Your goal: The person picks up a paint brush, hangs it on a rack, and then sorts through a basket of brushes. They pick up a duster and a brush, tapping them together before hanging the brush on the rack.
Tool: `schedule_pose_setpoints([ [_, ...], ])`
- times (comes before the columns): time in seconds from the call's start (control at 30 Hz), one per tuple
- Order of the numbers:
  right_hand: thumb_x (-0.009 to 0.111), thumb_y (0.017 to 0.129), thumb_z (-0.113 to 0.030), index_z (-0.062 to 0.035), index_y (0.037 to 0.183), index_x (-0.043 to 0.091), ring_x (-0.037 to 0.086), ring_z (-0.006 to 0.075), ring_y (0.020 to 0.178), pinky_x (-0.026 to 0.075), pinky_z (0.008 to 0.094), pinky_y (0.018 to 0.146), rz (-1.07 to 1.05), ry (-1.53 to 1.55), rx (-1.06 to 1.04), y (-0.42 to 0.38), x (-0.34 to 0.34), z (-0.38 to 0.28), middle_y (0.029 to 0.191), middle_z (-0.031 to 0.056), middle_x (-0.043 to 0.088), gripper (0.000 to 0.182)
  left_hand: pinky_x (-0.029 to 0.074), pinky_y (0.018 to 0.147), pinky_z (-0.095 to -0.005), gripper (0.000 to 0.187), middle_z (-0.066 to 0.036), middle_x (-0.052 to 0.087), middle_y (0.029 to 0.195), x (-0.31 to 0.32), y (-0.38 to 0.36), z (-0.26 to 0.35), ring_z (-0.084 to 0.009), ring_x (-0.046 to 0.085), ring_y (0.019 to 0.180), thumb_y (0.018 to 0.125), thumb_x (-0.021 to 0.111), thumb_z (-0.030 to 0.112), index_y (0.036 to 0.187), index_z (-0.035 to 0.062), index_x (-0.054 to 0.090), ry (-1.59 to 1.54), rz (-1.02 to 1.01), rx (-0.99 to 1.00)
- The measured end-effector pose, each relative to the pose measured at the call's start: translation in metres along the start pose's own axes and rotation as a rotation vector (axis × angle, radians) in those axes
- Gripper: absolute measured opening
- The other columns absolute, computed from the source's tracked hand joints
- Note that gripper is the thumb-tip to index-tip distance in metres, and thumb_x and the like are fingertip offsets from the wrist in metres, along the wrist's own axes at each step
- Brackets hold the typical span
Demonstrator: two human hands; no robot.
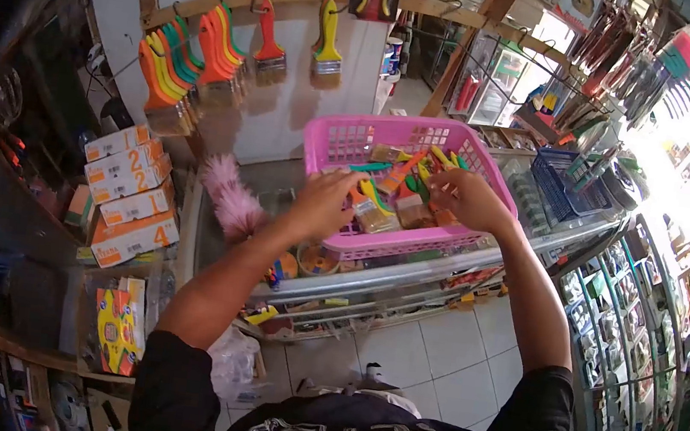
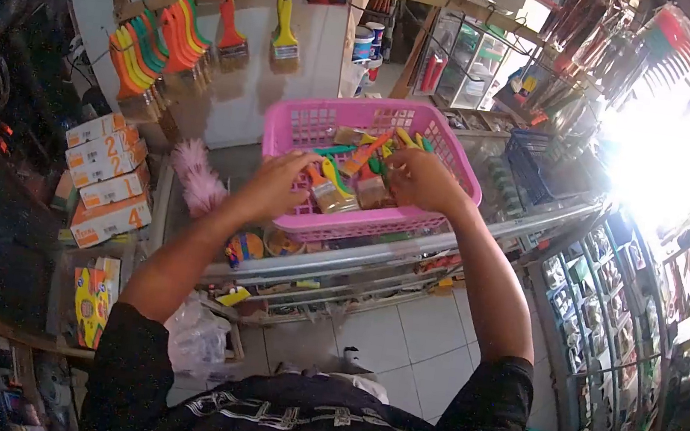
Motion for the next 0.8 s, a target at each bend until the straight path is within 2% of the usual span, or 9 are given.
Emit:
schedule_pose_setpoints([
  [0.03,0.071,0.094,-0.021,-0.0005,0.118,0.072,0.074,0.0351,0.093,0.057,0.0433,0.085,-0.008,0.037,0.026,-0.002,-0.007,0.0,0.1,0.0208,0.076,0.031,0.031,0.12,-0.0507,0.066,-0.025,0.051,0.152,-0.004,0.002,0.005,-0.0406,0.043,0.146,0.084,0.07,0.014,0.147,0.0124,0.051,-0.021,-0.108,-0.091],
  [0.17,0.068,0.096,-0.021,-0.0008,0.119,0.072,0.074,0.0346,0.093,0.057,0.0433,0.084,0.031,0.038,-0.058,0.0,-0.025,0.027,0.1,0.0206,0.076,0.031,0.034,0.118,-0.0499,0.064,-0.022,0.051,0.152,-0.011,0.004,0.017,-0.0393,0.046,0.143,0.08,0.073,0.008,0.142,0.0116,0.057,0.014,-0.179,-0.156],
  [0.27,0.066,0.096,-0.02,-0.0018,0.12,0.072,0.074,0.0352,0.093,0.057,0.0439,0.085,0.02,0.023,-0.103,0.005,-0.031,0.052,0.101,0.0205,0.076,0.031,0.038,0.113,-0.0497,0.057,-0.018,0.06,0.142,-0.006,0.005,0.017,-0.0364,0.055,0.134,0.079,0.074,0.006,0.135,0.0101,0.062,0.081,-0.141,-0.142],
  [0.37,0.065,0.095,-0.017,-0.002,0.123,0.072,0.073,0.0366,0.094,0.056,0.0449,0.087,-0.045,-0.004,-0.205,0.018,-0.036,0.054,0.103,0.0207,0.075,0.032,0.041,0.108,-0.048,0.048,-0.012,0.069,0.124,-0.004,0.01,0.023,-0.033,0.062,0.122,0.078,0.075,0.007,0.126,0.0087,0.067,0.123,-0.229,-0.275],
  [0.43,0.065,0.094,-0.016,-0.0017,0.124,0.071,0.072,0.0377,0.095,0.056,0.0456,0.089,-0.087,0.008,-0.309,0.031,-0.031,0.043,0.105,0.0213,0.075,0.034,0.043,0.101,-0.046,0.036,-0.012,0.072,0.115,-0.003,0.011,0.025,-0.0334,0.066,0.112,0.077,0.073,0.008,0.114,0.0086,0.071,0.127,-0.193,-0.268],
  [0.53,0.068,0.095,-0.02,-0.0017,0.126,0.07,0.072,0.0319,0.096,0.056,0.0433,0.087,-0.273,0.021,-0.369,0.058,-0.007,0.024,0.106,0.0198,0.074,0.036,0.044,0.098,-0.0452,0.03,-0.013,0.073,0.11,-0.007,0.009,0.029,-0.0328,0.067,0.108,0.077,0.072,0.009,0.106,0.009,0.075,0.148,-0.155,-0.26],
  [0.63,0.068,0.095,-0.021,-0.0039,0.131,0.067,0.073,0.0361,0.094,0.056,0.0455,0.087,-0.327,0.021,-0.58,0.084,0.038,0.011,0.106,0.0205,0.073,0.04,0.044,0.101,-0.0447,0.03,-0.012,0.074,0.108,-0.003,0.005,0.027,-0.0317,0.067,0.109,0.076,0.073,0.01,0.105,0.0083,0.076,0.225,-0.058,-0.212],
  [0.67,0.068,0.094,-0.019,-0.0049,0.134,0.065,0.072,0.0369,0.097,0.056,0.0461,0.088,-0.399,-0.044,-0.576,0.091,0.052,0.007,0.108,0.0207,0.073,0.043,0.044,0.101,-0.0444,0.03,-0.012,0.074,0.106,-0.001,0.003,0.023,-0.0313,0.066,0.11,0.076,0.073,0.011,0.105,0.0078,0.077,0.259,-0.017,-0.187],
  [0.8,0.069,0.09,-0.01,-0.0129,0.147,0.055,0.067,0.0394,0.111,0.053,0.0484,0.096,-0.651,-0.242,-0.537,0.098,0.094,-0.01,0.123,0.0211,0.068,0.059,0.042,0.109,-0.0451,0.037,-0.011,0.072,0.114,0.001,0.005,0.022,-0.0309,0.064,0.114,0.076,0.079,0.01,0.112,0.0068,0.074,0.337,-0.134,-0.231],
])
Point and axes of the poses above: each hand's wrist, its own y-axis towards the middle knuckle, its own x-axis out of the palm, z = x × y, the point moved 5 cm from there along y, towards the middle knuckle
